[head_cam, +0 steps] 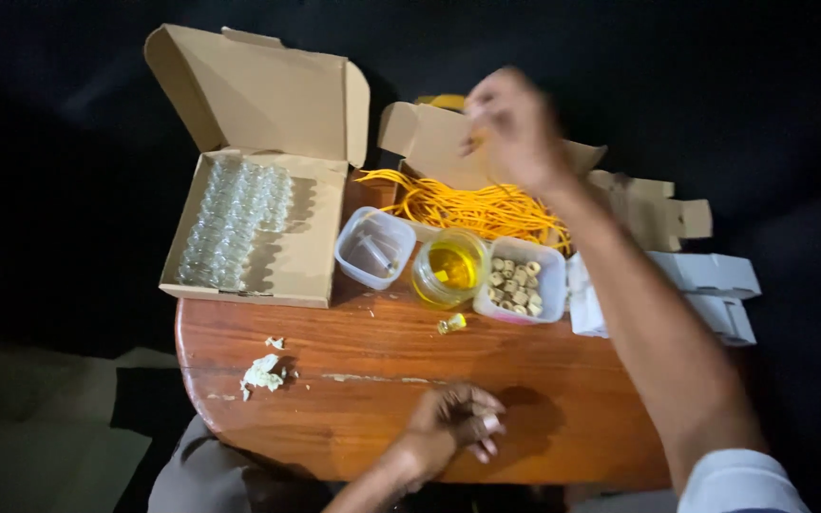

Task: Assembling perfume bottle components by filling them with liquid using a syringe and threading cords through wooden beads.

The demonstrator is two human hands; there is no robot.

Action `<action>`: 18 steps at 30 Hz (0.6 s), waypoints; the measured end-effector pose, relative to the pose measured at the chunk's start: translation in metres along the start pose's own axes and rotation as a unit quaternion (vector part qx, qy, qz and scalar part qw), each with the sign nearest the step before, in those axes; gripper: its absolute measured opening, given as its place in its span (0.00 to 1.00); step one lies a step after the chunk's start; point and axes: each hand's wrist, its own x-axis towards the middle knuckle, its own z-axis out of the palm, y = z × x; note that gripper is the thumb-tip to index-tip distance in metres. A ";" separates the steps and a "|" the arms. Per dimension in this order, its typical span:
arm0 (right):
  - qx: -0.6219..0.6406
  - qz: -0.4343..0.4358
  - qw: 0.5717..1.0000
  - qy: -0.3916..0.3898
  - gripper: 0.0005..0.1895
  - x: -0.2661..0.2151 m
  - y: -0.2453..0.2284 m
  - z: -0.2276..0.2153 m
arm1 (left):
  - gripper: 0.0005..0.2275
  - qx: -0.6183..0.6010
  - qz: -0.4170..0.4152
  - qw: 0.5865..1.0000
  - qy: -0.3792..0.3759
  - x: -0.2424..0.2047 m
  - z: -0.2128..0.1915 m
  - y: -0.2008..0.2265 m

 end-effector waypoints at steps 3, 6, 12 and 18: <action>0.059 -0.093 0.990 0.091 0.08 -0.048 -0.059 -0.063 | 0.09 -0.038 -0.009 0.999 0.010 0.004 0.003 0.005; 0.139 -0.067 0.974 0.164 0.19 -0.115 -0.115 -0.111 | 0.11 -0.062 0.005 0.998 0.017 0.006 0.001 0.007; 0.041 0.008 0.969 0.244 0.14 -0.252 -0.135 -0.133 | 0.11 -0.060 0.036 0.997 0.017 0.007 0.011 0.024; 0.092 0.109 0.957 0.253 0.07 -0.315 -0.087 -0.051 | 0.14 -0.118 0.081 0.989 -0.046 0.016 0.015 0.004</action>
